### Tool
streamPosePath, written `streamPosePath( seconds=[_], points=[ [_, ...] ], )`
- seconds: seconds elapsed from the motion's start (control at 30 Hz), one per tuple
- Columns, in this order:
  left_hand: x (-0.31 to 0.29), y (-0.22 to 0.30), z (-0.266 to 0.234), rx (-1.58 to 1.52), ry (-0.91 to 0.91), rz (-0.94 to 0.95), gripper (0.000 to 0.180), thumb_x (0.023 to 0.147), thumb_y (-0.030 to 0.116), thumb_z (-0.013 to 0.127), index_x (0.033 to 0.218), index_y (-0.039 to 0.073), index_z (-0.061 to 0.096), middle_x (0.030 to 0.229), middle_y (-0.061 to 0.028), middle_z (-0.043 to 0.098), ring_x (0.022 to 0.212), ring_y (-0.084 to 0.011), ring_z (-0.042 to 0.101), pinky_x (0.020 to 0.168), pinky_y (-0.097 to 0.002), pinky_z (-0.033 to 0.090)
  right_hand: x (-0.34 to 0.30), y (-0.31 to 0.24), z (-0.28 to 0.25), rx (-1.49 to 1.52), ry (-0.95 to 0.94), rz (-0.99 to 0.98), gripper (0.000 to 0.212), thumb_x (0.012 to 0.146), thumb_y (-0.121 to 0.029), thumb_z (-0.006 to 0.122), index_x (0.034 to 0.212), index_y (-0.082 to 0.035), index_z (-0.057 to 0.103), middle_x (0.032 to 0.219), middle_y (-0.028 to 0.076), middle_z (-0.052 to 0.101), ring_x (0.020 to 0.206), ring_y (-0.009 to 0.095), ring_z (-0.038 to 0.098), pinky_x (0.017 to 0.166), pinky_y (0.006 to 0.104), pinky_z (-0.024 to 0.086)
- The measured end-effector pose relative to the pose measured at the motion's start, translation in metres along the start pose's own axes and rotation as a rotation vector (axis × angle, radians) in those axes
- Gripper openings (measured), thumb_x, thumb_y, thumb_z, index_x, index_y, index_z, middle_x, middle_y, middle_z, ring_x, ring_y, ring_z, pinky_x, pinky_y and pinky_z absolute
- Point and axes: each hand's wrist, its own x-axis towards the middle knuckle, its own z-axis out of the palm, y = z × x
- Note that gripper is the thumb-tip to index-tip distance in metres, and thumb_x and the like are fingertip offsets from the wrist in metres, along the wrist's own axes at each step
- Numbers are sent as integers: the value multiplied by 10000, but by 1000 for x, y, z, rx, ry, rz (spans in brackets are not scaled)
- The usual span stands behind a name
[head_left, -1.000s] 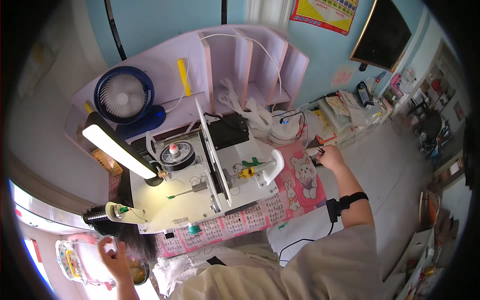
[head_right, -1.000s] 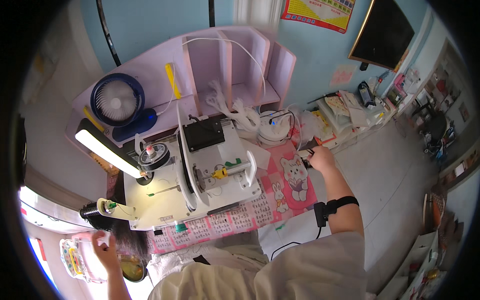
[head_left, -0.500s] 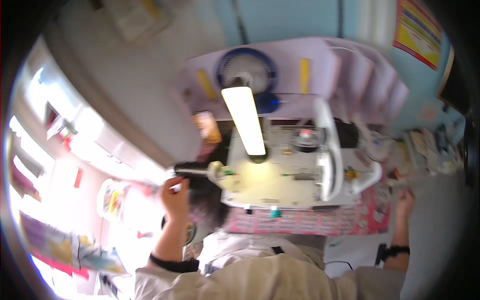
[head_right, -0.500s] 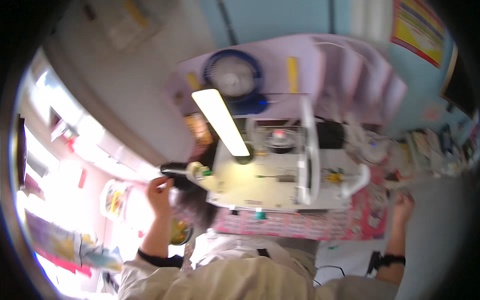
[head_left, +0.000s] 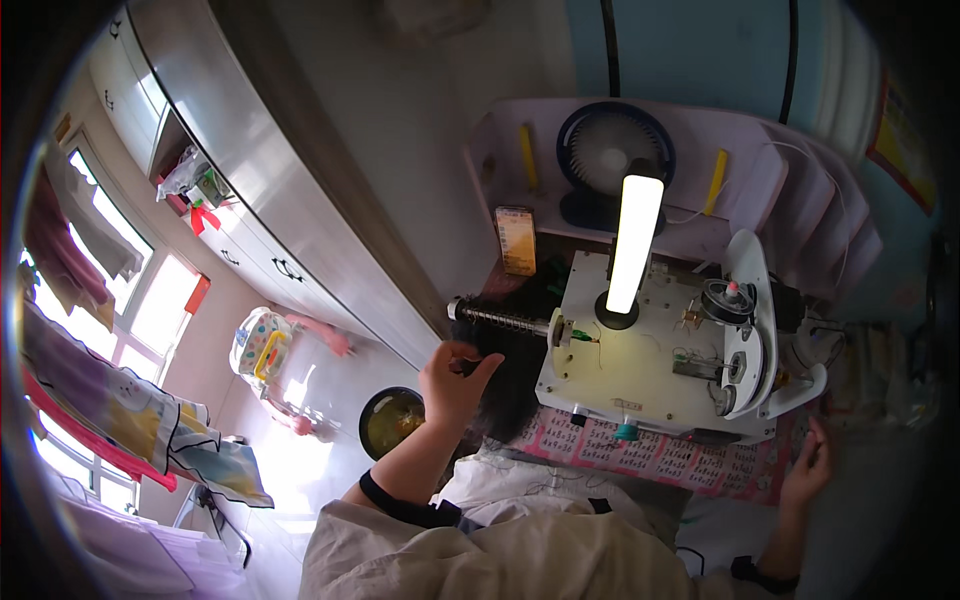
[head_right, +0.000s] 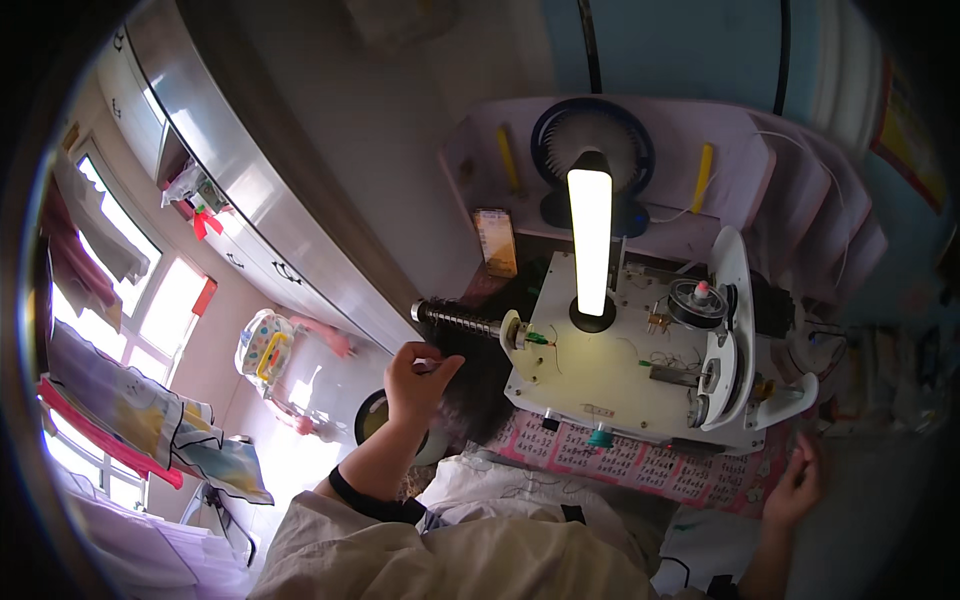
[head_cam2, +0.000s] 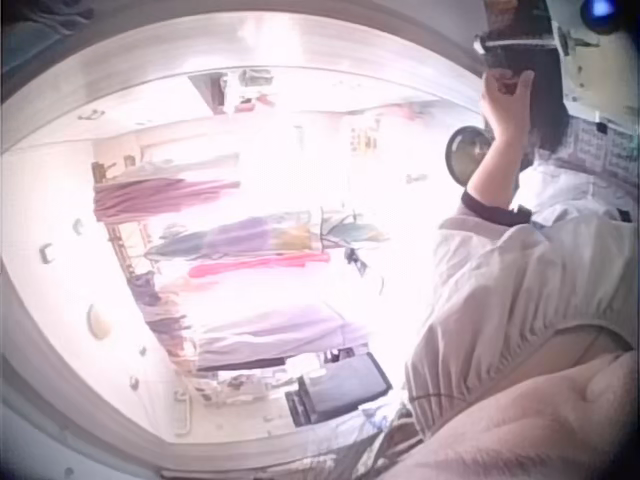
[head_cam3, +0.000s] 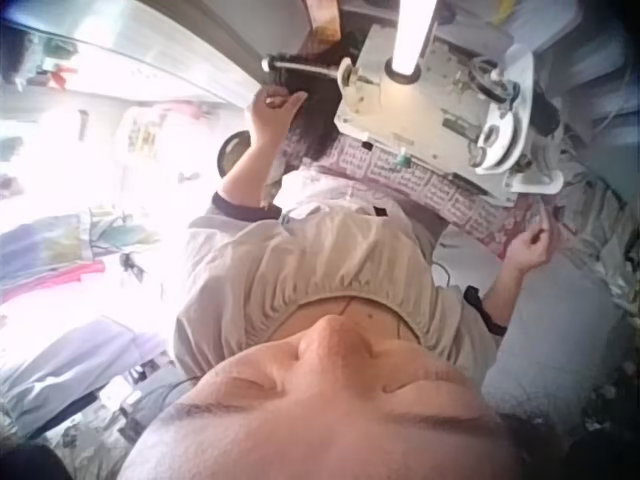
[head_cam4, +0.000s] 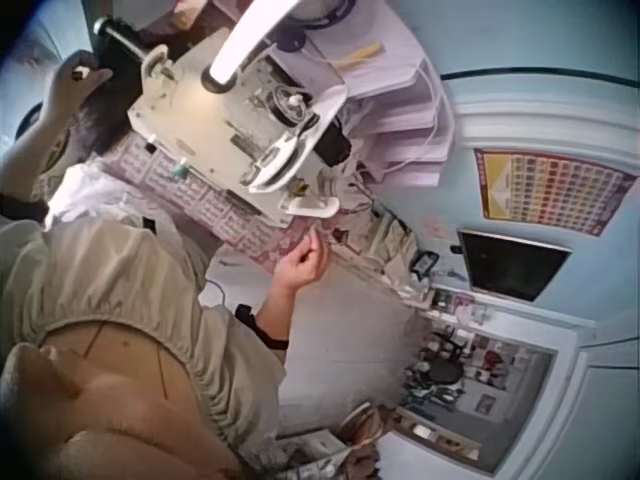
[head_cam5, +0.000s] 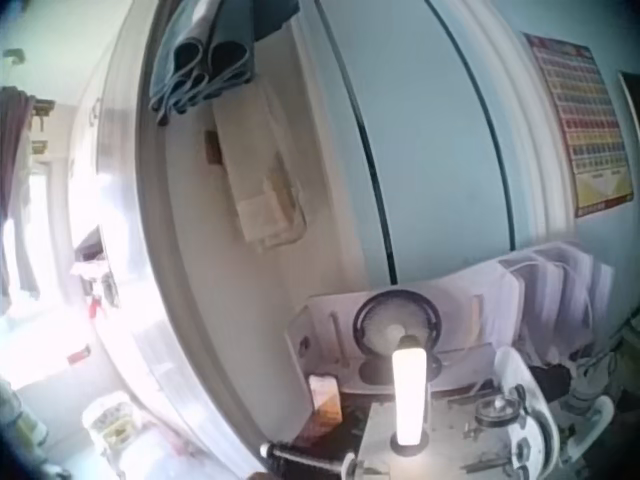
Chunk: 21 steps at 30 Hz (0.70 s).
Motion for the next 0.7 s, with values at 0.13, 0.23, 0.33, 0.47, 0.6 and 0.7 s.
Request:
streamPosePath(
  seconds=[0.13,0.23,0.33,0.47,0.6,0.7],
  points=[
    [1,-6,5,-50,68,47,273,704,227,790,838,28,660,739,-63,666,661,-154,611,637,-273,482,8,-44,3,51,-84,-188,199,891,17,492,1045,10,618,1004,138,628,890,262,593,765,336,457],
    [0,-7,6,-112,79,38,240,722,205,773,833,21,666,725,-70,663,644,-155,607,637,-271,482,8,-59,5,69,-112,-170,182,889,13,497,1012,21,630,1002,131,618,947,254,583,850,342,438],
    [-3,-4,1,-114,77,15,217,726,194,771,802,17,672,730,-78,666,628,-151,601,635,-265,480,9,-66,7,78,-116,-204,182,884,23,491,1005,17,627,985,127,615,930,257,578,833,349,436],
    [-8,-10,-3,-116,49,-40,169,708,152,769,768,27,674,710,-80,652,648,-163,611,628,-263,478,6,-69,8,44,-136,-213,173,883,17,497,1000,12,624,979,124,610,914,254,573,814,342,436],
    [-36,-5,-6,-32,-233,737,129,607,46,717,708,111,670,727,-61,609,654,-246,600,589,-324,487,7,-97,8,48,-176,-303,137,871,-43,546,976,-15,628,905,120,620,838,286,581,751,390,445],
    [-69,35,-4,-134,-819,935,133,673,72,716,742,89,604,760,-36,592,656,-239,606,568,-330,492,15,-137,22,287,-294,-430,117,830,-95,608,937,-56,637,834,93,628,695,271,586,644,374,461]
  ],
)
